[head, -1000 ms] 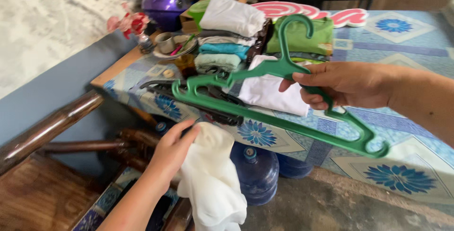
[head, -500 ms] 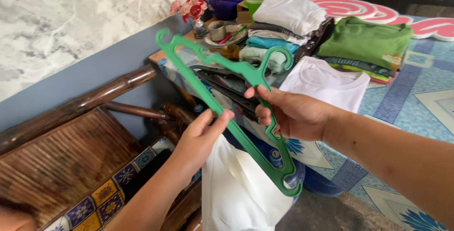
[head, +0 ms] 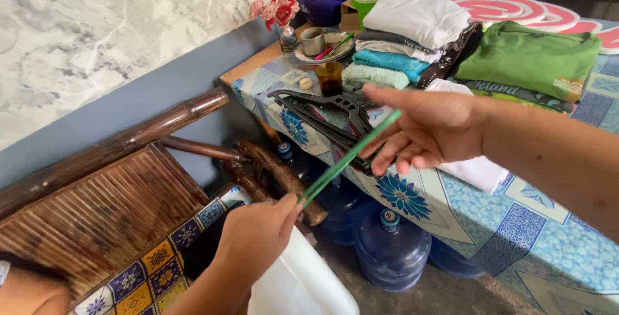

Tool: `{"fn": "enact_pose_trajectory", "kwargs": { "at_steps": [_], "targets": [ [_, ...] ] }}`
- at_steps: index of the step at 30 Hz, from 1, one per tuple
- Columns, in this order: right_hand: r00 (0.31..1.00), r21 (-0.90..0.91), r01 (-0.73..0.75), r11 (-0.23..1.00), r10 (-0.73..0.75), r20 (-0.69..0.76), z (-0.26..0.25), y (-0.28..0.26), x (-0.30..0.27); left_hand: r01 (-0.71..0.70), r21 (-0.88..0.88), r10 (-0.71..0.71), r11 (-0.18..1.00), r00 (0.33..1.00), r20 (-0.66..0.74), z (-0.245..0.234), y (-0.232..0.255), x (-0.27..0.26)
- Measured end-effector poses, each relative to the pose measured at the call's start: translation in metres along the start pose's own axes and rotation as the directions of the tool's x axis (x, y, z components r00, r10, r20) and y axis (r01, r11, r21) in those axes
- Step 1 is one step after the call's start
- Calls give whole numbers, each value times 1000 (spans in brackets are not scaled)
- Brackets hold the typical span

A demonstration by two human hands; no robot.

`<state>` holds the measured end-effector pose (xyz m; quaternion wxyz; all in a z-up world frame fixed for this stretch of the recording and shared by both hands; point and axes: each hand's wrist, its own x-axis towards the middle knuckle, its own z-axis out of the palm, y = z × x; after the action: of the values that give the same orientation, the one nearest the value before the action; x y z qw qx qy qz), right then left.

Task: The person folds a white t-shirt and a white sleeveless top on a patterned table, smoothing and aligning each piece before stacking them. The person also briefly handles a green hanger and a green t-shirt, placing the green t-shirt on a nearby chair.

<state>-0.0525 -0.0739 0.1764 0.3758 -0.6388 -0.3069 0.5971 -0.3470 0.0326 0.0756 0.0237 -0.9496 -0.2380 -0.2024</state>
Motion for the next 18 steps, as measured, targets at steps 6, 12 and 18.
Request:
{"fn": "enact_pose_trajectory", "kwargs": {
  "at_steps": [6, 12, 18],
  "targets": [
    [1000, -201, 8, 980, -13, -23, -5, 10, 20, 2, -106, 1, 994, 1000, 26, 13, -23, 4],
    [965, -314, -37, 949, -47, -258, -55, 1, 19, 422, -148, -417, 895, 907, 62, 31, -131, 21],
    [886, -111, 15, 994, -65, -460, -92, 23, 67, 629, 338, -661, 700, 392, 640, 36, -197, 35]
  ]
}}
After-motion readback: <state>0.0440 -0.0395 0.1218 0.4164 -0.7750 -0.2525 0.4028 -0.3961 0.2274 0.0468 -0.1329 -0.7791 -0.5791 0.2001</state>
